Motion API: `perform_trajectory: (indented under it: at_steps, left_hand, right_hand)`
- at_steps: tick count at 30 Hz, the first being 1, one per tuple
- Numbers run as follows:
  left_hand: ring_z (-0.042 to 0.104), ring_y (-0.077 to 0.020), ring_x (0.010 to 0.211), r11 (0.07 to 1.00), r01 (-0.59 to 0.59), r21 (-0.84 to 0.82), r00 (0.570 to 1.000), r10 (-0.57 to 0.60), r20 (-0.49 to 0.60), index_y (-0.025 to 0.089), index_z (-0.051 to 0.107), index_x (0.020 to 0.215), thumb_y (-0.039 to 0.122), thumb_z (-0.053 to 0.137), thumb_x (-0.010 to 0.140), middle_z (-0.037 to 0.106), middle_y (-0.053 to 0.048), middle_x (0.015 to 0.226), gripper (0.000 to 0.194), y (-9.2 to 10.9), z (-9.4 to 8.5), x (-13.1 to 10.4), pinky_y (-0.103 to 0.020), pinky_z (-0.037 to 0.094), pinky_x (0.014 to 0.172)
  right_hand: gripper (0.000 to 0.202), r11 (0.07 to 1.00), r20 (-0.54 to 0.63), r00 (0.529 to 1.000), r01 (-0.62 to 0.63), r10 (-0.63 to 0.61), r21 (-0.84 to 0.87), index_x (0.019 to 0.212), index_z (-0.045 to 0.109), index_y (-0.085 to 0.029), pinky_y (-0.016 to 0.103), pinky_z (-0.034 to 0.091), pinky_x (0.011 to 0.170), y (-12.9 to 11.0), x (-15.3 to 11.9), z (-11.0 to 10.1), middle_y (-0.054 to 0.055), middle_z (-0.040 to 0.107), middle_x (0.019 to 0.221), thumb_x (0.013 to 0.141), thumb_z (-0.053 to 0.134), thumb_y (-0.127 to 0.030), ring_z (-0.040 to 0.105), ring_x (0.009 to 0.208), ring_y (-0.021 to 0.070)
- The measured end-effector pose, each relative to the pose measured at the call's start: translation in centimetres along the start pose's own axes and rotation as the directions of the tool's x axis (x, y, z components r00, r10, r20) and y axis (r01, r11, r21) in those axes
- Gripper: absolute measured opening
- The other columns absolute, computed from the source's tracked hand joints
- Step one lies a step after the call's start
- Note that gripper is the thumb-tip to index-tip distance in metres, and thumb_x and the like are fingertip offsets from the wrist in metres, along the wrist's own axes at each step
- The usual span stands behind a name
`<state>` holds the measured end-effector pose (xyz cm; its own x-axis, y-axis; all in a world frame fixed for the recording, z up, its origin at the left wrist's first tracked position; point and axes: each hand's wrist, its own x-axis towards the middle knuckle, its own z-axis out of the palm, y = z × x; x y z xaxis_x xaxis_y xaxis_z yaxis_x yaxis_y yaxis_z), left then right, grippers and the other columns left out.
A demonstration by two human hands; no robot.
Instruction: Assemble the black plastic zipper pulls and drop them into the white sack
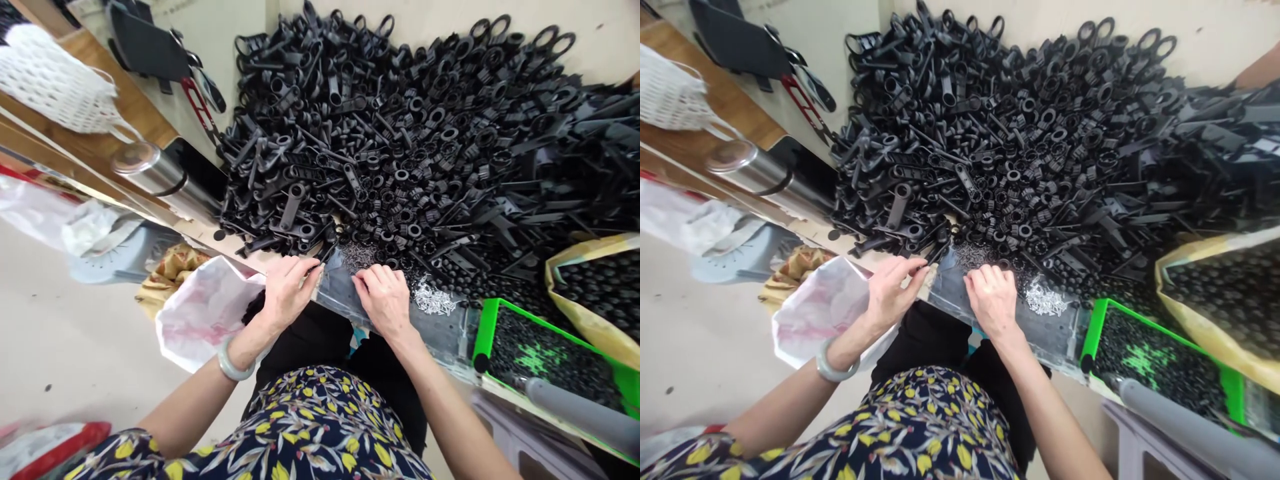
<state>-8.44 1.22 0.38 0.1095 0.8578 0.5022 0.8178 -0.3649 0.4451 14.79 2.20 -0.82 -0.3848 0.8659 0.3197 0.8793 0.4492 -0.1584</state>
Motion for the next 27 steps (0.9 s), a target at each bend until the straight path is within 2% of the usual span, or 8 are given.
perform_trajectory:
  at_steps: [4, 8, 11, 16, 18, 22, 27]
  left_hand:
    - [0.065, -0.0162, 0.076, 0.987, -0.074, -0.139, 0.995, 0.084, 0.062, 0.020, 0.070, 0.103, 0.027, 0.059, 0.106, 0.072, -0.002, 0.083, 0.013, 2.4, 0.7, 0.5, -0.030, 0.052, 0.078]
    - [0.067, -0.0183, 0.082, 0.979, -0.115, -0.166, 0.958, 0.154, 0.243, 0.020, 0.069, 0.112, 0.025, 0.050, 0.109, 0.072, -0.005, 0.091, 0.020, 4.1, 2.9, 0.0, -0.032, 0.055, 0.082]
    - [0.068, -0.0200, 0.088, 0.988, -0.102, -0.116, 0.933, 0.135, 0.334, 0.019, 0.068, 0.116, 0.024, 0.048, 0.109, 0.071, -0.006, 0.095, 0.022, 4.2, 4.5, -0.4, -0.033, 0.055, 0.082]
    - [0.068, -0.0173, 0.079, 0.995, -0.086, -0.048, 0.920, 0.098, 0.380, 0.021, 0.068, 0.108, 0.029, 0.053, 0.108, 0.069, -0.004, 0.091, 0.017, 4.0, 5.8, 0.0, -0.028, 0.050, 0.070]
    - [0.067, -0.0174, 0.075, 0.998, -0.070, -0.008, 0.921, 0.068, 0.384, 0.021, 0.068, 0.102, 0.034, 0.059, 0.105, 0.070, -0.003, 0.090, 0.016, 4.2, 6.1, 0.4, -0.028, 0.048, 0.065]
    - [0.068, -0.0181, 0.074, 0.998, -0.066, 0.019, 0.916, 0.053, 0.398, 0.020, 0.067, 0.096, 0.030, 0.063, 0.103, 0.072, -0.003, 0.087, 0.013, 4.6, 6.8, 1.1, -0.029, 0.048, 0.064]
    - [0.071, -0.0180, 0.081, 0.993, -0.107, -0.054, 0.905, 0.120, 0.408, 0.021, 0.071, 0.107, 0.019, 0.052, 0.106, 0.072, -0.004, 0.090, 0.019, 3.9, 6.2, 0.7, -0.029, 0.053, 0.072]
  right_hand:
    - [0.024, 0.999, 0.013, 0.999, -0.040, 0.040, -0.030, 0.090, 0.068, -0.021, 0.038, 0.031, 0.079, 0.5, -1.3, -0.6, 0.004, 0.068, 0.083, 0.108, 0.055, -0.029, 0.055, 0.082, 0.0203]
    - [0.023, 0.998, 0.046, 0.997, -0.062, 0.062, -0.010, 0.094, 0.070, -0.021, 0.038, 0.031, 0.079, 0.5, -2.1, -1.0, 0.004, 0.069, 0.086, 0.109, 0.055, -0.030, 0.056, 0.082, 0.0197]
    - [0.020, 0.996, 0.037, 0.995, -0.089, 0.088, 0.031, 0.098, 0.071, -0.022, 0.038, 0.032, 0.080, 1.3, -2.9, -2.0, 0.003, 0.072, 0.089, 0.108, 0.057, -0.031, 0.059, 0.084, 0.0190]
    - [0.018, 0.954, -0.052, 0.955, -0.287, 0.292, 0.088, 0.097, 0.071, -0.023, 0.035, 0.036, 0.079, 4.2, -5.0, -4.4, 0.002, 0.073, 0.089, 0.107, 0.059, -0.032, 0.064, 0.084, 0.0180]
    - [0.019, 0.944, -0.043, 0.948, -0.311, 0.317, 0.107, 0.096, 0.071, -0.023, 0.035, 0.037, 0.078, 4.9, -5.4, -4.9, 0.001, 0.072, 0.088, 0.107, 0.059, -0.033, 0.064, 0.082, 0.0178]
    - [0.021, 0.966, 0.017, 0.974, -0.228, 0.228, 0.123, 0.097, 0.071, -0.024, 0.036, 0.037, 0.079, 4.5, -4.9, -4.2, 0.003, 0.073, 0.090, 0.109, 0.055, -0.033, 0.063, 0.086, 0.0194]
    - [0.021, 0.997, 0.081, 0.994, -0.074, 0.075, -0.015, 0.104, 0.071, -0.023, 0.039, 0.033, 0.079, 3.9, -3.6, -2.4, 0.006, 0.071, 0.093, 0.109, 0.053, -0.031, 0.057, 0.087, 0.0221]
